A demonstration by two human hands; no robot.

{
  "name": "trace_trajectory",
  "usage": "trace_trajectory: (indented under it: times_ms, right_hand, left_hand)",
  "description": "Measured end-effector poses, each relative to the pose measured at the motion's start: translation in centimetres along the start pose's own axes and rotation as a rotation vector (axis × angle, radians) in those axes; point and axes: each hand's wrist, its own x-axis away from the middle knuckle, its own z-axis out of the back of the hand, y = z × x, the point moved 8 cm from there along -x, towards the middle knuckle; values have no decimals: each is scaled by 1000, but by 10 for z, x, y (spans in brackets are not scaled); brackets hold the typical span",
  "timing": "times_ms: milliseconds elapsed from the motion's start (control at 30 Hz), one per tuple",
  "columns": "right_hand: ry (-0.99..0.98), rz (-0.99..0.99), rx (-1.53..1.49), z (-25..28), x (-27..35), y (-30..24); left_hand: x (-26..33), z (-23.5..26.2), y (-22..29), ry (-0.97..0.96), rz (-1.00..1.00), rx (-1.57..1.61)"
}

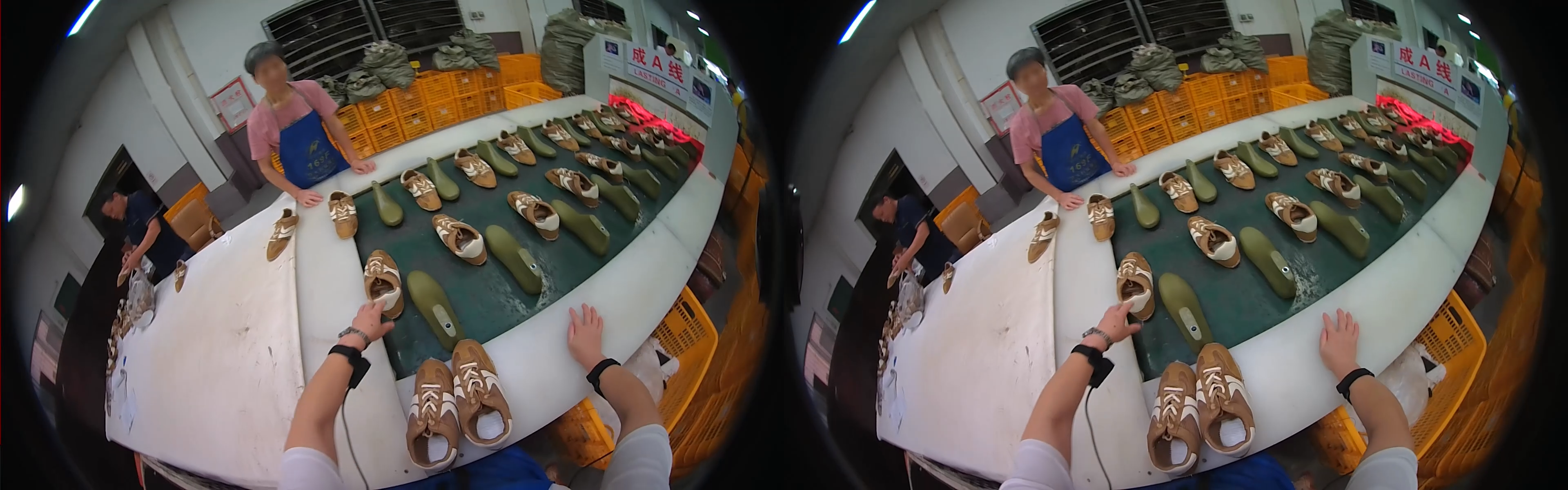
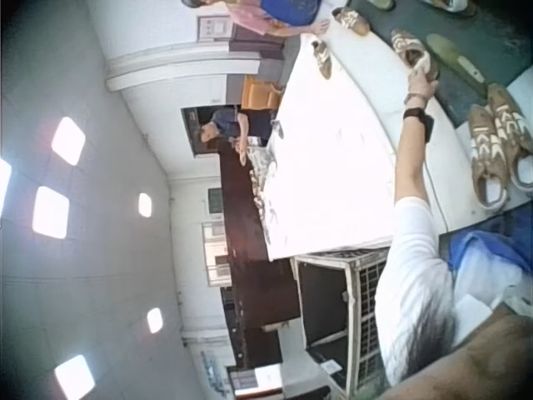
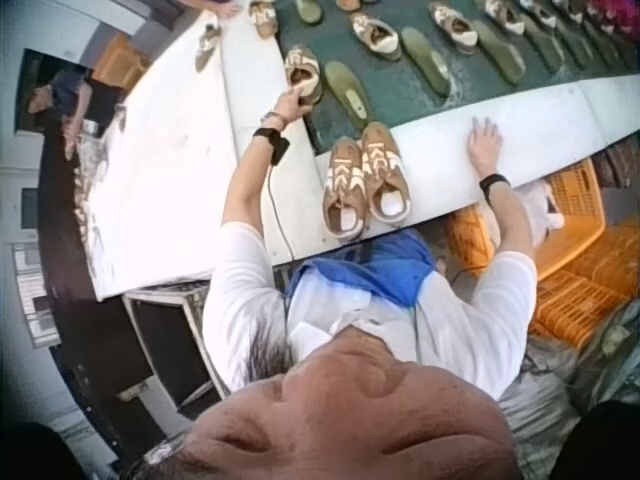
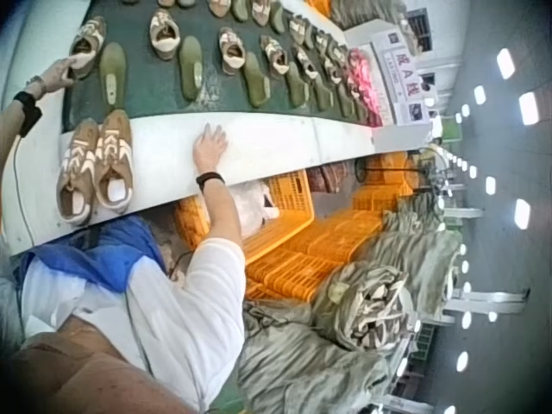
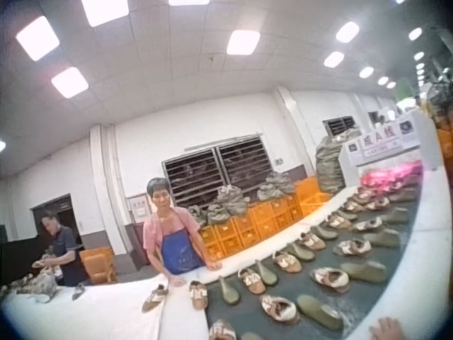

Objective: Sort shoes and shoe lasts at a manufacturing station and place them into a collection bag.

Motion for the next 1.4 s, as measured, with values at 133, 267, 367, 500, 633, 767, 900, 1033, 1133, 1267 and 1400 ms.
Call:
trace_trajectory:
  times_ms: [133, 267, 367, 500, 633, 767, 900, 1033, 1133, 1267, 1400]
  right_hand:
    - [-15, -21, 11, -7, 4, 11]
    - [-119, -13, 32, -16, 5, 19]
    - [-306, 55, 5, -12, 17, 21]
    - [-442, 111, 55, 5, 55, 16]
    - [-360, 153, 37, 11, 94, 5]
    - [-226, 166, 54, 17, 109, -19]
    - [-152, 162, 14, 20, 110, -19]
    - [-114, 157, 9, 16, 117, -17]
    - [-86, 141, -19, 23, 124, -15]
    - [-142, 130, -127, 25, 122, -31]
    - [-139, 140, -106, 27, 126, -29]
  left_hand:
    - [101, -25, -24, -396, -132, -44]
    - [270, -52, -55, -683, -75, -253]
    - [355, -43, -45, -767, -33, -284]
    - [409, -31, -20, -796, 45, -277]
    - [395, -25, 4, -622, 66, -466]
    - [300, 73, 159, 84, -213, 460]
    - [288, -6, 209, -383, -220, 63]
    - [253, 19, 182, -322, -261, 87]
    - [189, 102, 107, -95, -184, 388]
    - [113, 199, -42, 327, 197, 205]
    - [90, 200, -17, 295, 73, 93]
